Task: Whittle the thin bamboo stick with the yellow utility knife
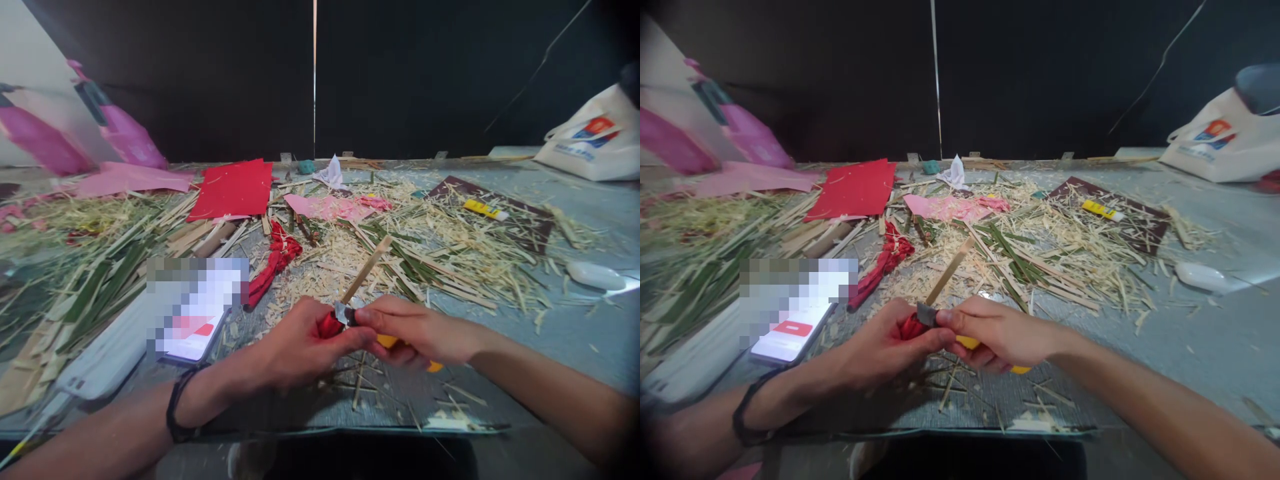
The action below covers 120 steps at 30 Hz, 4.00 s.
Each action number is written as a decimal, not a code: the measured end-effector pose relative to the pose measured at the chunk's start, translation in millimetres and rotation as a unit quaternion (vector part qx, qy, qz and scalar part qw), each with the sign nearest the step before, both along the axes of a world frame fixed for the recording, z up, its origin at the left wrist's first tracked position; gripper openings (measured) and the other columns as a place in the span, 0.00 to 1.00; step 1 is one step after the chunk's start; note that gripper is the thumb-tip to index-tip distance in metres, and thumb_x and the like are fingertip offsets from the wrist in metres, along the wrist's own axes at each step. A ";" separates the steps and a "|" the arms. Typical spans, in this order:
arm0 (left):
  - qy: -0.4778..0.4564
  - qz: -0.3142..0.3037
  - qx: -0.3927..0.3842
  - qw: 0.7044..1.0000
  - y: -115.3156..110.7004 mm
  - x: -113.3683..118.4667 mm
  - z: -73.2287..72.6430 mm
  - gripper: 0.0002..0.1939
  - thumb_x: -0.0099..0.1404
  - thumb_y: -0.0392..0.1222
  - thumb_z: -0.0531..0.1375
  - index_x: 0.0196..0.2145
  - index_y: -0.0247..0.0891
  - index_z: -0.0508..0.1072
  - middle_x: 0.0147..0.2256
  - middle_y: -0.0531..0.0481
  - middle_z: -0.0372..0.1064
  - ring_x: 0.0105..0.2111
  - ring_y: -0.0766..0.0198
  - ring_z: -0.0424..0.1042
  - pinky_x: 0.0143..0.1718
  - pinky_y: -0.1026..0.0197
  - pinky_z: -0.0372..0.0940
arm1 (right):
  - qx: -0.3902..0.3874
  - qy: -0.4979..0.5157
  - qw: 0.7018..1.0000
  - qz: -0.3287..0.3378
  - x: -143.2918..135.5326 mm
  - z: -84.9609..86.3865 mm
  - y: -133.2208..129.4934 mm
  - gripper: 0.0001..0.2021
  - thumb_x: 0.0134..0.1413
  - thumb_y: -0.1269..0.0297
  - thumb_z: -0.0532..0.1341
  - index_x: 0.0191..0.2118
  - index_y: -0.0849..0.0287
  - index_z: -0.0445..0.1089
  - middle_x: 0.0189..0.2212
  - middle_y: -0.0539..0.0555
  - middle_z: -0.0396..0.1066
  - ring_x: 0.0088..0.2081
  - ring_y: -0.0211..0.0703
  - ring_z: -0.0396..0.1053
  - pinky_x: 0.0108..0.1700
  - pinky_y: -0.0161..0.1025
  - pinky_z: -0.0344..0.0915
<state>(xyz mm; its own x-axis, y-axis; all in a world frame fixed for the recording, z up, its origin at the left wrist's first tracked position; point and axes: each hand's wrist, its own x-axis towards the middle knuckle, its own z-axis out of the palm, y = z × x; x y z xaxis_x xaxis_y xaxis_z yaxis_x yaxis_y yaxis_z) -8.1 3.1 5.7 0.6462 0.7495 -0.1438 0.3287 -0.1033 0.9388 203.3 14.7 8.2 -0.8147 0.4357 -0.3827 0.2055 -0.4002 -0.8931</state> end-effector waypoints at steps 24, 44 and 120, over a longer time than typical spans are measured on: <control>-0.051 0.061 -0.047 0.996 -5.3 5.2 -18.8 0.28 0.69 0.60 0.57 0.20 0.37 0.64 0.16 0.61 0.47 0.16 0.74 0.44 0.17 0.66 0.39 | -0.005 0.011 0.998 -0.055 -6.1 1.2 -2.5 0.28 0.61 0.36 0.58 0.27 0.58 0.58 0.16 0.40 0.48 0.15 0.27 0.40 0.14 0.25 0.40; -0.038 0.119 -0.102 0.987 -7.7 8.2 -24.8 0.33 0.67 0.69 0.54 0.17 0.41 0.53 0.14 0.61 0.46 0.14 0.74 0.45 0.16 0.64 0.38 | 0.027 0.022 0.982 -0.187 -0.4 5.8 2.7 0.27 0.63 0.38 0.57 0.27 0.56 0.56 0.15 0.40 0.45 0.15 0.27 0.39 0.13 0.25 0.39; -0.085 0.027 -0.159 0.983 -4.6 7.5 -25.1 0.27 0.67 0.64 0.59 0.23 0.38 0.65 0.14 0.63 0.48 0.14 0.74 0.45 0.15 0.66 0.39 | -0.017 -0.058 0.998 0.015 -2.2 4.5 5.6 0.26 0.64 0.37 0.55 0.28 0.57 0.57 0.17 0.40 0.46 0.15 0.28 0.38 0.13 0.24 0.39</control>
<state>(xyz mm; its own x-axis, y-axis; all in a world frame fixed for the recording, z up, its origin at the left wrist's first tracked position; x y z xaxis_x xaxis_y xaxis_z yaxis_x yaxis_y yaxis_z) -0.7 -1.6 -19.4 0.6424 0.7174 -0.2697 0.1616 0.2173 0.9626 201.1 20.3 12.7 -0.7769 0.3969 -0.4888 0.3186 -0.4218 -0.8489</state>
